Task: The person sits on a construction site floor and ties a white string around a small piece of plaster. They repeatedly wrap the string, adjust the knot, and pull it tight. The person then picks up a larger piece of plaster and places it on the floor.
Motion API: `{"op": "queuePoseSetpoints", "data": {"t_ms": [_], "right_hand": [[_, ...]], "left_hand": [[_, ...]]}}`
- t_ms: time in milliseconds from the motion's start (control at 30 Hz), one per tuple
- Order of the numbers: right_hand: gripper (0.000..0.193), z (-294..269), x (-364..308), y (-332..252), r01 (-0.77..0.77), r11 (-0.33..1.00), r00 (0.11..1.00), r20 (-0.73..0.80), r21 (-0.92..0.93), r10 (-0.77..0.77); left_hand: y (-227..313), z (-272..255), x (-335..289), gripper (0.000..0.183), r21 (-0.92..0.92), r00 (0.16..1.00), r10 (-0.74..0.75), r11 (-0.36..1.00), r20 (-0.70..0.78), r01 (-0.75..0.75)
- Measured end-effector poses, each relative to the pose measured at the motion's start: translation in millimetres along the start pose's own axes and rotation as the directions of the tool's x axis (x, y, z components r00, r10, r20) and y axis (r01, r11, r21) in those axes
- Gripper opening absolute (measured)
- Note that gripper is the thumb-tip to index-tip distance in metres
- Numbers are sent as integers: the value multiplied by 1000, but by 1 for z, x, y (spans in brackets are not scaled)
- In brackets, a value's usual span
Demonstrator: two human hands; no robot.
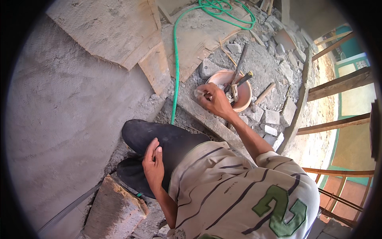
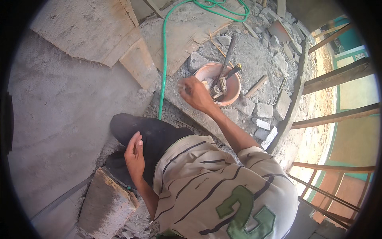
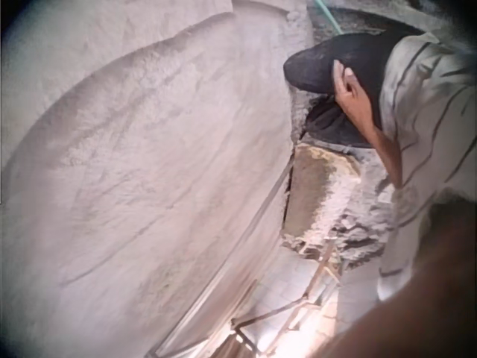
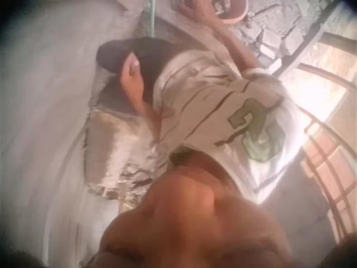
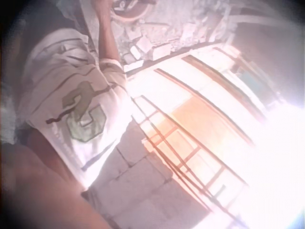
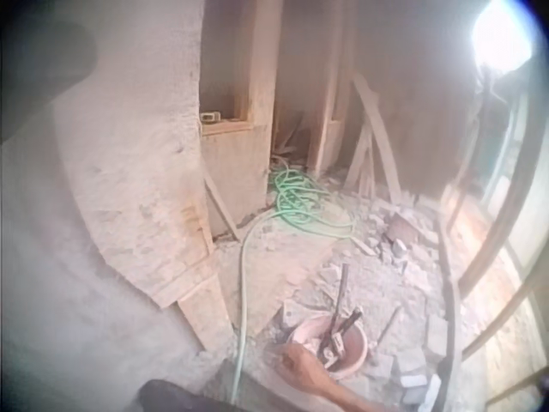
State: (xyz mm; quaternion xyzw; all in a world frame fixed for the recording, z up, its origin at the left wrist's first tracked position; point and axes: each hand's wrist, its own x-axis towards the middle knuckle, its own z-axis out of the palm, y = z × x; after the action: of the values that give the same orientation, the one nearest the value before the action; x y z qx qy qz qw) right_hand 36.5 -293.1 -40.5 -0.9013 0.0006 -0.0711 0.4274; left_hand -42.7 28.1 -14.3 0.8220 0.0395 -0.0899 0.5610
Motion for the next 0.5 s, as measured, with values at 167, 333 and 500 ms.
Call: {"op": "queuePoseSetpoints", "data": {"t_ms": [167, 333, 500], "right_hand": [[26, -15, 29, 108, -114, 918, 991, -105, -379, 80], [18, -6, 45, 194, -64, 869, 997, 1, -490, 74], [28, -16, 40, 233, 122, 762, 988, 153, -636, -30]], "left_hand": [[-55, -63, -24, 33, -164, 956, -87, 986, -281, 41], [-110, -126, -75, 32, -419, 721, -338, 905, -605, 73], [-214, -165, -153, 42, -667, 359, -608, 742, -708, -60]]}}
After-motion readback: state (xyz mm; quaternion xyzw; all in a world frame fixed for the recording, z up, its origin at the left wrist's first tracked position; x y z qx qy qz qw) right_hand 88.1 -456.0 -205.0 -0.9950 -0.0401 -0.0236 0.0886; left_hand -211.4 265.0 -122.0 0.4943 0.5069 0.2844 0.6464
